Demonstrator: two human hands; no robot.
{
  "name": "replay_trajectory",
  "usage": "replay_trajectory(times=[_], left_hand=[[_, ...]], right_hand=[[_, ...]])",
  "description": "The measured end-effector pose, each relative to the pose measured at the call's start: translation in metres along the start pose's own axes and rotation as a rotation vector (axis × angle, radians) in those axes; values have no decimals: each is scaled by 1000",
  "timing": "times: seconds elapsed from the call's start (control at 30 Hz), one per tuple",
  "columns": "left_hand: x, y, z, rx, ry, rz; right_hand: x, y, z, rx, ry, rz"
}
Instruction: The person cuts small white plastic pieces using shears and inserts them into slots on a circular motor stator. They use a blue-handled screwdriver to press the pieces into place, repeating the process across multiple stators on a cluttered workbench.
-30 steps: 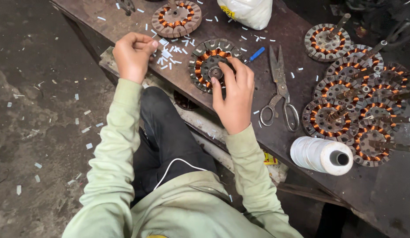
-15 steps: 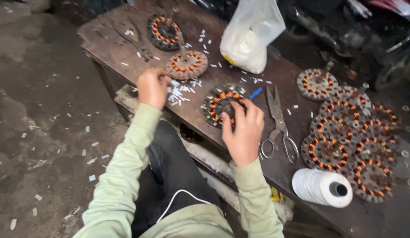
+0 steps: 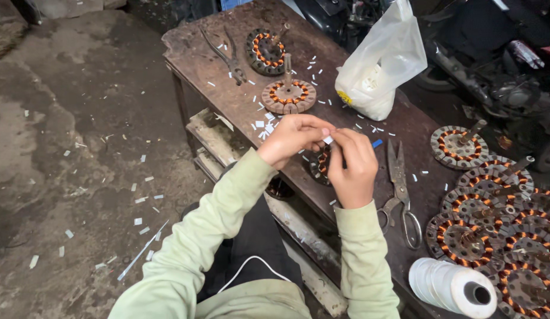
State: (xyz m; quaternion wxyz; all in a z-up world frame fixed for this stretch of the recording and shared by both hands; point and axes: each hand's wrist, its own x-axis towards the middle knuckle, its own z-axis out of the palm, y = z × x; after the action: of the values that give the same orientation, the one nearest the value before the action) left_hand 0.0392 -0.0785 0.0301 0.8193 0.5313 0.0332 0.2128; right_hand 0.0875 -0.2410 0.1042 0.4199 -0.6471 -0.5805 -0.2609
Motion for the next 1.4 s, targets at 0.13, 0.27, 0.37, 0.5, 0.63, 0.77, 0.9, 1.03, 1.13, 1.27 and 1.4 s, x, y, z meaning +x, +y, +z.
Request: replay_trajectory(times=[0.13, 0.27, 0.37, 0.5, 0.63, 0.77, 0.9, 1.03, 1.13, 1.27, 1.4], left_hand=[[4, -6, 7, 1, 70, 5], [3, -3, 20, -2, 81, 36], [-4, 1, 25, 593, 303, 202], [1, 2, 29, 695, 182, 471], [8, -12, 36, 444, 9, 237], [-8, -17, 32, 413, -44, 215], [-31, -8, 32, 338, -161, 235], [-38, 4, 38, 378, -194, 275], [-40, 10, 39, 460, -230, 305], [-38, 18, 43, 409, -259, 189], [-37, 27, 49, 460, -260, 187]], right_hand=[[-3, 9, 2, 72, 5, 54], [-10, 15, 2, 71, 20, 50], [-19, 22, -1, 121, 67, 217], [-29, 33, -10, 459, 242, 480], [-30, 34, -18, 570, 300, 608], [-30, 17, -31, 269, 184, 521], [-33, -1, -48, 40, 70, 256], [-31, -6, -55, -56, -17, 129], [-33, -7, -60, -79, -89, 87], [-34, -5, -66, -53, -138, 83], [-35, -3, -71, 5, -170, 138]])
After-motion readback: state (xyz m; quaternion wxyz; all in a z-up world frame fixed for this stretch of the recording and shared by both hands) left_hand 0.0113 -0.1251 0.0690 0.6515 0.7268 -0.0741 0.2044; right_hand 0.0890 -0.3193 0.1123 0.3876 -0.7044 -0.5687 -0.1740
